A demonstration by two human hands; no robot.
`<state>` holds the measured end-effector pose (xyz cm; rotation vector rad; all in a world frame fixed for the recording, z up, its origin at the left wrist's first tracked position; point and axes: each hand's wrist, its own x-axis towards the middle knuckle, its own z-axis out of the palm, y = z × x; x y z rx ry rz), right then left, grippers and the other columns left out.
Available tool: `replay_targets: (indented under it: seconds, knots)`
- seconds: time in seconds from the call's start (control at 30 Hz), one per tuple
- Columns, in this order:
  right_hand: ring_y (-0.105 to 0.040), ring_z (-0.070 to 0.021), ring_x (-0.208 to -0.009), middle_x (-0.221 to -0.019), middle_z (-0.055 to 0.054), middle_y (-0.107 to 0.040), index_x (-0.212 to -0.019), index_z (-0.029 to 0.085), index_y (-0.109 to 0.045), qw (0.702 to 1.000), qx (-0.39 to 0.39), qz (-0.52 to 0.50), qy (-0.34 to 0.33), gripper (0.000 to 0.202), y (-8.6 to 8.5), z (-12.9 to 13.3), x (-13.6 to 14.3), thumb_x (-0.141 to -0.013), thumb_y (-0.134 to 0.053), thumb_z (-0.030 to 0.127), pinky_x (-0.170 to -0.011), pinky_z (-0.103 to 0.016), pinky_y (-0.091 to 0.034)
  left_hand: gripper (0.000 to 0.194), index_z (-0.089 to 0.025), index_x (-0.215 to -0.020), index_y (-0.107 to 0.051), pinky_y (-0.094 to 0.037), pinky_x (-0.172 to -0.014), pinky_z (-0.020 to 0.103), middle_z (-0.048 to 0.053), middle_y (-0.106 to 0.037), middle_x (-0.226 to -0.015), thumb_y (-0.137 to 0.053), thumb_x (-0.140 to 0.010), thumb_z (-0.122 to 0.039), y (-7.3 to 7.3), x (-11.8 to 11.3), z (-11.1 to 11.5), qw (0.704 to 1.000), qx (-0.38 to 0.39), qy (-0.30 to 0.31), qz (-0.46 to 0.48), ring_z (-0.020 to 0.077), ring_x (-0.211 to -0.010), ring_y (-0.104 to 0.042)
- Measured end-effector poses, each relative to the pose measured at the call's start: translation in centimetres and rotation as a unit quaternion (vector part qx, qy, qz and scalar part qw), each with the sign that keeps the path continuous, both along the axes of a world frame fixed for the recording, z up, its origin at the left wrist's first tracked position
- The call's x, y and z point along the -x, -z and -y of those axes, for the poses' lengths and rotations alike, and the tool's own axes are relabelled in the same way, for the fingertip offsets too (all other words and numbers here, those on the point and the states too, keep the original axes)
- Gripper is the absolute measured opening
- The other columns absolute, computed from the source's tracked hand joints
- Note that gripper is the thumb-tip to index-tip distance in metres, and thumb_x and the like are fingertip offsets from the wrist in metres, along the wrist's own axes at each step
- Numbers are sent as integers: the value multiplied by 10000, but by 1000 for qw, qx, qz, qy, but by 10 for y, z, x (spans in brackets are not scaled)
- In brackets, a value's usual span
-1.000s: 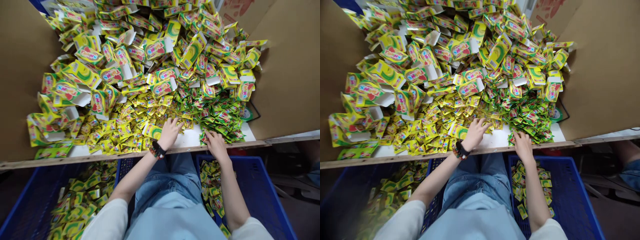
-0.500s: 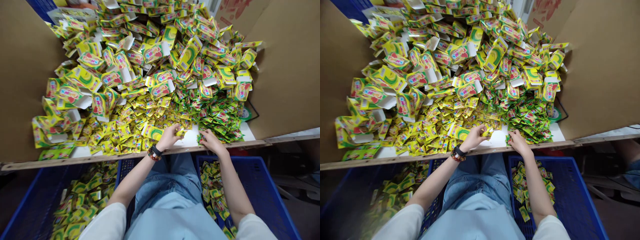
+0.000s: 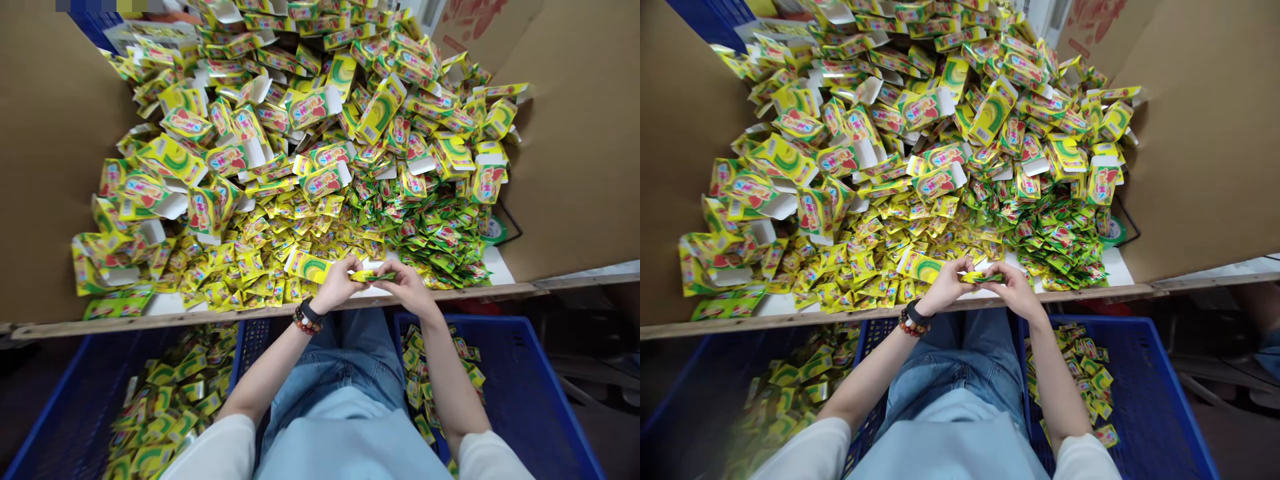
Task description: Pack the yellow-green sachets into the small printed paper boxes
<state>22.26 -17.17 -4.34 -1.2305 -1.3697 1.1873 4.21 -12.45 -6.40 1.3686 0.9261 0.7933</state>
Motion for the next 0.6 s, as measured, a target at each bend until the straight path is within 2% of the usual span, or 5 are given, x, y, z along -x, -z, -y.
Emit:
replay_targets:
  seconds: [0.1,0.2,0.37,0.47,0.6]
  knots:
    - [-642,-154,-676,-709,28,-676,-773,215,-657,998,3,-36,55,250,4,-2,5,-651,-822,359,-668,-286,-518,344,-156,-783,-568,-474,-661,229,-23,-584,-755,-822,-579,-266,-6,7,4,997,42,36,46,102,-682,-553]
    - [-639,-150,-648,-697,22,-693,-783,212,-695,994,-1,-57,90,235,11,0,11,-643,-827,347,-640,-288,-529,282,-155,-723,-562,-489,-677,259,3,-603,-737,-752,-695,-361,-6,9,8,995,45,0,86,119,-678,-577]
    - [-650,-148,-684,-754,10,-715,-746,219,-703,987,21,-116,109,197,20,10,28,-654,-817,351,-674,-295,-548,113,-188,-765,-533,-503,-713,273,30,-640,-807,-549,-853,-258,4,-2,20,978,-148,-149,-17,145,-761,-613]
    - [-653,-152,-715,-756,7,-718,-750,218,-706,990,27,-111,80,168,20,14,34,-679,-797,341,-699,-293,-547,107,-197,-793,-536,-515,-754,288,39,-660,-845,-468,-872,-171,8,-6,27,959,-253,-112,-64,153,-803,-635]
    - [-667,-158,-729,-822,-4,-738,-907,215,-722,989,38,-92,110,300,19,16,34,-652,-814,343,-702,-304,-559,167,-194,-934,-580,-525,-769,291,55,-669,-926,-416,-922,-169,6,6,28,956,-278,-63,-70,156,-840,-648]
